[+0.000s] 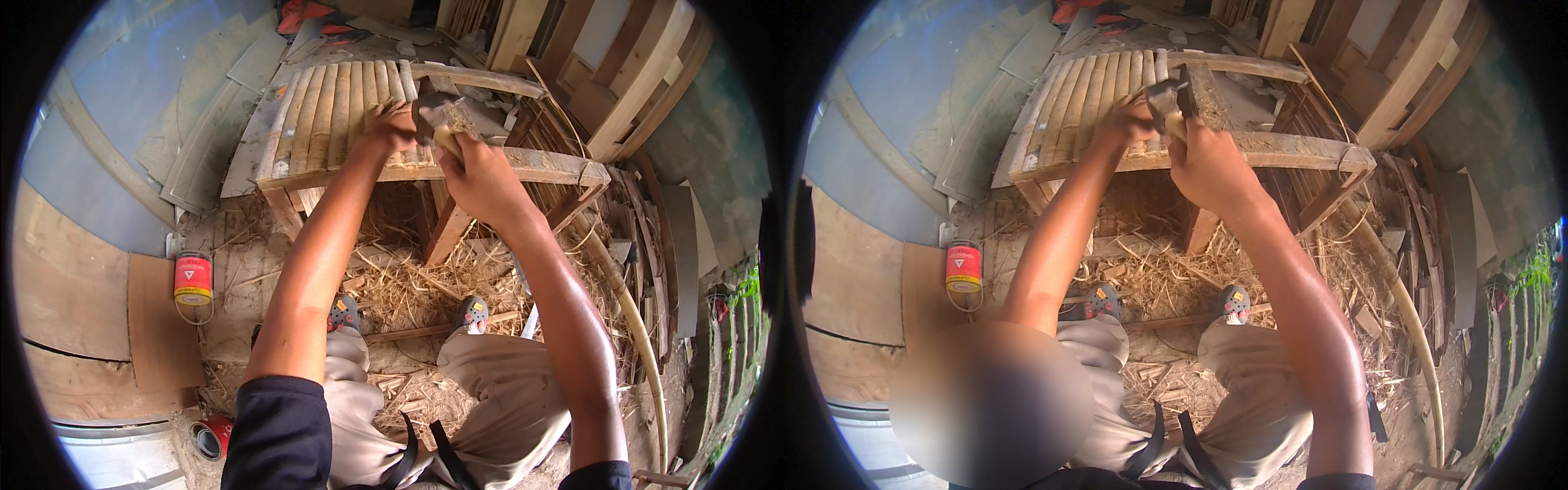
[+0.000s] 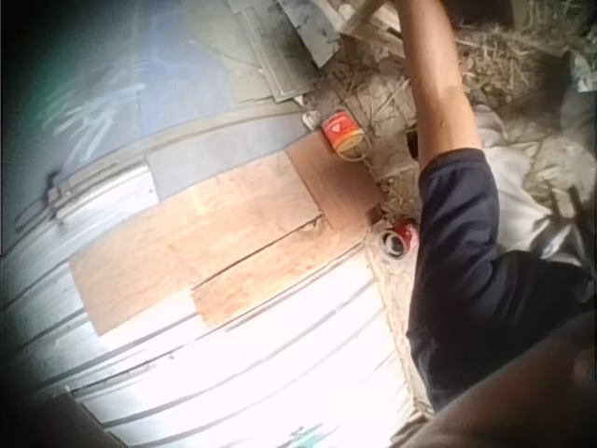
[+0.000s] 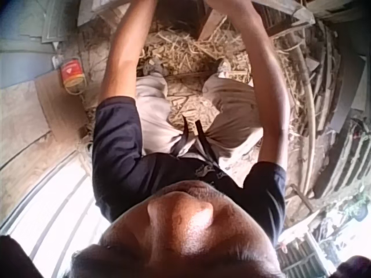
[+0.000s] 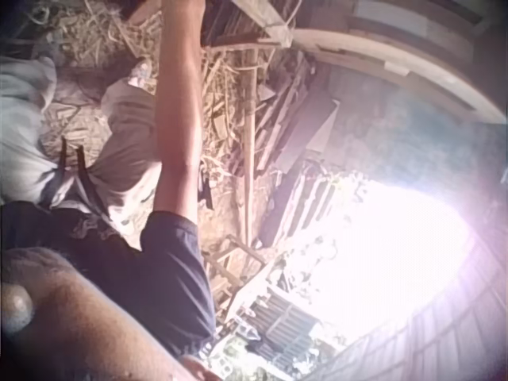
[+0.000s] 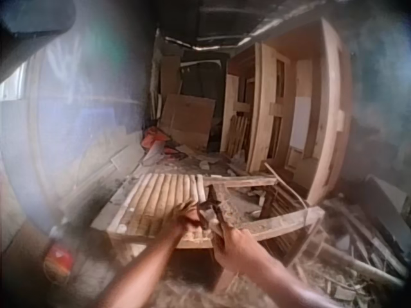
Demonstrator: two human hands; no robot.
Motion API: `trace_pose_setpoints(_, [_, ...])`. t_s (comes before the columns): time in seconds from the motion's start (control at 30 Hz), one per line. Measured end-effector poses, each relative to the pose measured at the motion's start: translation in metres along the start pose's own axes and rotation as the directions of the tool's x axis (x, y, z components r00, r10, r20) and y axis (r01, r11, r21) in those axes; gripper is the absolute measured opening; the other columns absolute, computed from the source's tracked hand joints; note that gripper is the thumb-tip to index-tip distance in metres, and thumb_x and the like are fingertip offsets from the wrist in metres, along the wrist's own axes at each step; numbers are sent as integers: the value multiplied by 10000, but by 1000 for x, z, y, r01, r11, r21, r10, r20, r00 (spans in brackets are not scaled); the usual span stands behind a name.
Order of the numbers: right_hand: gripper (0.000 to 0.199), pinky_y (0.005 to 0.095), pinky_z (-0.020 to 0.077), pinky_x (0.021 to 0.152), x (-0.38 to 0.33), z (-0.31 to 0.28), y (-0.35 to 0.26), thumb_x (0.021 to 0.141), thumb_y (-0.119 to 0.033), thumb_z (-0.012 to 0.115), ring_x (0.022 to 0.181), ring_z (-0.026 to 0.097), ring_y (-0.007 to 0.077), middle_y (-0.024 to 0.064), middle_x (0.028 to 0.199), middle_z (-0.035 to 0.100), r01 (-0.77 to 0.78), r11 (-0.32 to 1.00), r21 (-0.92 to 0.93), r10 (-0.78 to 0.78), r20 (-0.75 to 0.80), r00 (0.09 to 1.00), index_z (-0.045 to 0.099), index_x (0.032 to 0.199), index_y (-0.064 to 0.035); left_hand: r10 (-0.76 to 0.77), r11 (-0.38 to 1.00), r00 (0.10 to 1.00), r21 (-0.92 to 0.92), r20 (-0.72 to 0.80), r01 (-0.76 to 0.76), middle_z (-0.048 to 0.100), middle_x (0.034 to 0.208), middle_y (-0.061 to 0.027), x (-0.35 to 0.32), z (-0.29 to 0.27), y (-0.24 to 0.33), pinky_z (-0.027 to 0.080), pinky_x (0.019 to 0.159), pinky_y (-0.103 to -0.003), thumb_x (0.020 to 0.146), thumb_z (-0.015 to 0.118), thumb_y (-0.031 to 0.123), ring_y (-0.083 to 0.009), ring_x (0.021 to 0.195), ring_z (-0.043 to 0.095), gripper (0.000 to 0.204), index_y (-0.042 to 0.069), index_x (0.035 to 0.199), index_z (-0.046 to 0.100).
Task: The person hammers nails into a wooden frame, then uses a knife to split and shape a thin wooden strip. They continue to hammer the strip into place and trim excess material.
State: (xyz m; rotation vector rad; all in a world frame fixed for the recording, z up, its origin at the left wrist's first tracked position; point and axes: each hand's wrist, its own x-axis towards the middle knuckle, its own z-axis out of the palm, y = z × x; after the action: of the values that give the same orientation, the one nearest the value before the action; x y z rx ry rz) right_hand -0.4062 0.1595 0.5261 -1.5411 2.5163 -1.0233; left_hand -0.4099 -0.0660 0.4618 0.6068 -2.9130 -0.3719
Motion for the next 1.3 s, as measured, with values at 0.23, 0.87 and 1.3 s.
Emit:
trace_pose_setpoints(0.23, [274,500,478,693,-1,8,1,973,-240,580,840,636,482,282,837,656,6,999,37,-2,-89,996,576,1046,25,-9,981,1000,-192,20,13,303,1610,-23,22,2,-10,173,1225,-454,841,635,540,-271,1501,221,651,178,1378,563])
trace_pose_setpoints(0.87, [344,467,483,708,-9,14,23,996,-293,540,820,650,469,288,826,646,-147,972,181,165,-85,983,565,983,50,23,1000,999,15,36,-23,264,1631,4,16,6,-10,174,1216,-459,871,612,518,-326,1505,206,621,270,1432,518])
trace_pose_setpoints(1.3, [306,300,434,521,-7,14,31,1043,-307,515,556,527,115,33,668,538,-168,977,134,171,-11,985,558,1073,-5,25,1000,1000,-18,-5,-25,260,1628,-26,16,6,-11,189,1220,-448,931,468,628,-319,1500,221,670,212,1454,496])
